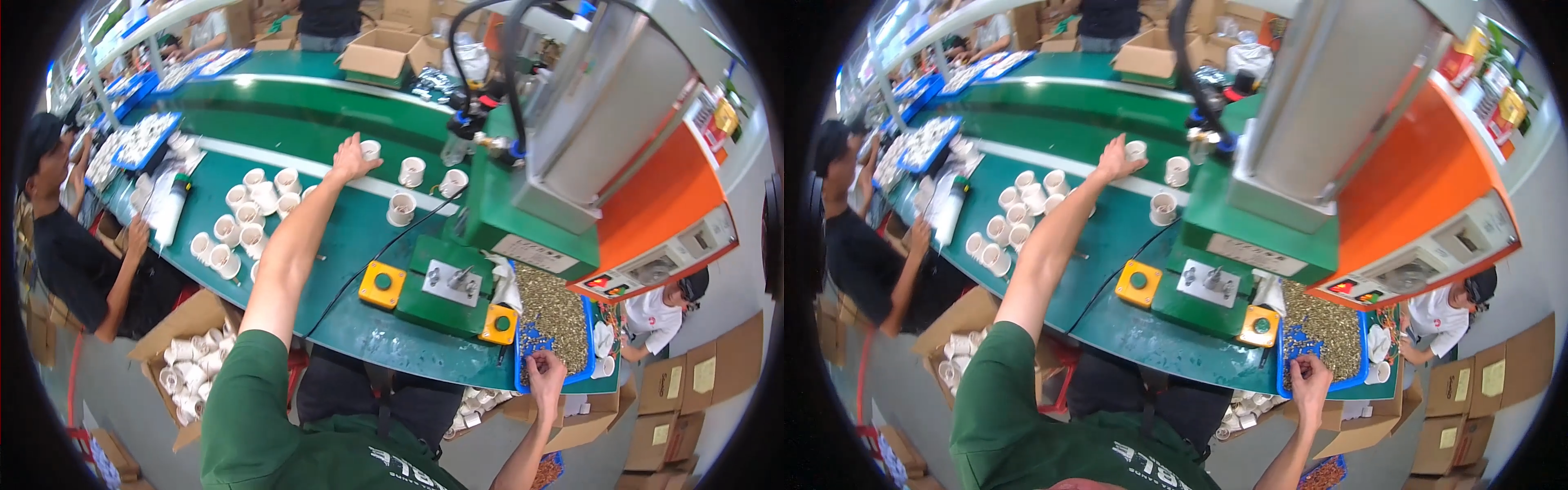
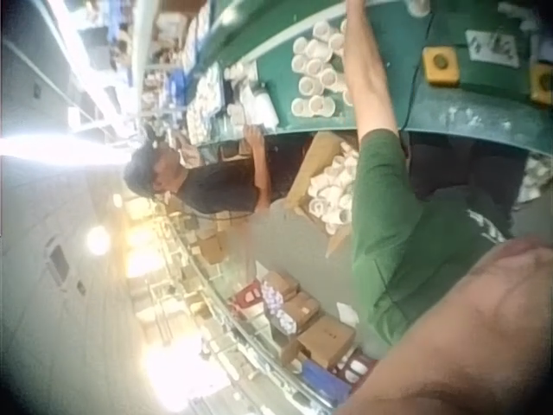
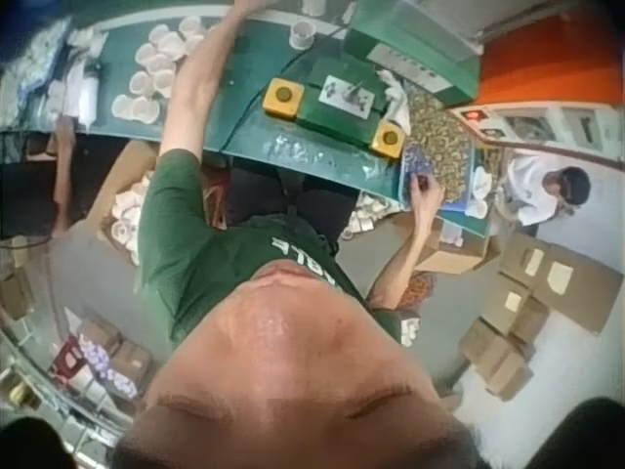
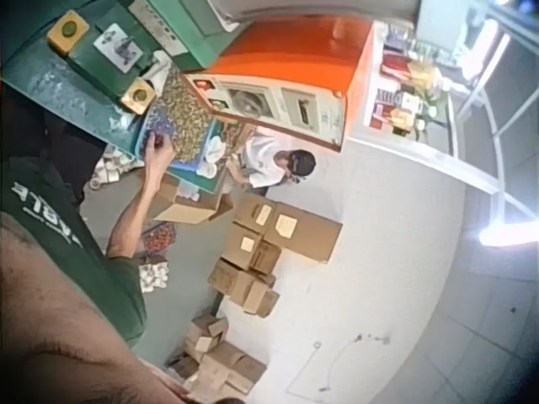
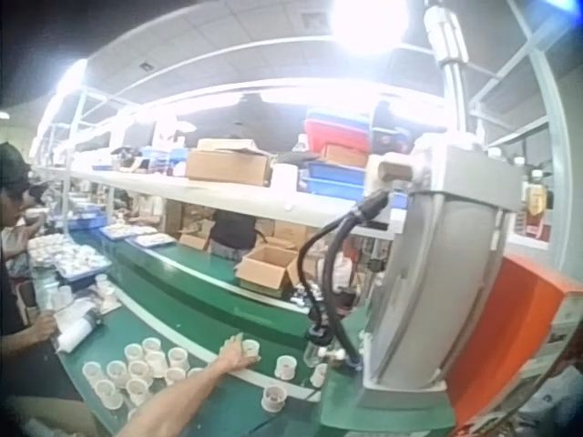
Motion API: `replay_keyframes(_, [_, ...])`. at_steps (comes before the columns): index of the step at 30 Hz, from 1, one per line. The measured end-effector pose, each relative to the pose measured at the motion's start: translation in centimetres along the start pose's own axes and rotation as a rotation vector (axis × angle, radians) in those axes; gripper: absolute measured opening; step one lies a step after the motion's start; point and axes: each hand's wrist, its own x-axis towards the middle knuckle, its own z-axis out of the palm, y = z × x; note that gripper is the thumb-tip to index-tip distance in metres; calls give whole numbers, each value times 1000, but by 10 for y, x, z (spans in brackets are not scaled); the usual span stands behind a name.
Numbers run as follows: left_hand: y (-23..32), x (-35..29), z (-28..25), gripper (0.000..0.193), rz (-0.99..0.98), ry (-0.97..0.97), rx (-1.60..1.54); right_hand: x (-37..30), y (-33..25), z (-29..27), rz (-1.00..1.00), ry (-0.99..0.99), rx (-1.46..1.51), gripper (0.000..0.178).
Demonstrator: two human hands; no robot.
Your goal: The person assembles white housing components by inserting metal pins into them, then uses a pneumatic pressing machine to secure the pins.
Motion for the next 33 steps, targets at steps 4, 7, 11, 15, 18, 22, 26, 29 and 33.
replay_keyframes(4, [-10, 2, 32, 70, -77, 100, -100, -1, 4, 8, 9, 71, 23, 6])
replay_keyframes(7, [-6, -6, 22, 67, 6, 410, -143, 3, 12, 13, -26, 112, 87, 7])
replay_keyframes(11, [39, -54, -27, 59, -174, 235, -926, 4, 16, 12, -5, 164, 53, 8])
replay_keyframes(15, [110, -150, -77, 29, -202, -172, -1369, 10, 16, 18, -3, 204, 23, 8])
replay_keyframes(18, [117, -180, -69, 21, -104, -371, -1463, 9, 9, 24, -20, 247, -13, 8])
replay_keyframes(22, [123, -185, -43, 28, -75, -555, -1444, 5, 0, 25, -50, 286, -44, 9])
replay_keyframes(26, [140, -194, -37, 33, -45, -625, -1400, 3, 5, 30, -47, 323, 9, 9])
replay_keyframes(29, [155, -200, -40, 33, -36, -604, -1349, 3, 6, 29, -46, 338, 20, 8])
replay_keyframes(33, [154, -203, -44, 32, -20, -590, -1324, 3, 2, 23, -54, 347, -9, 9])
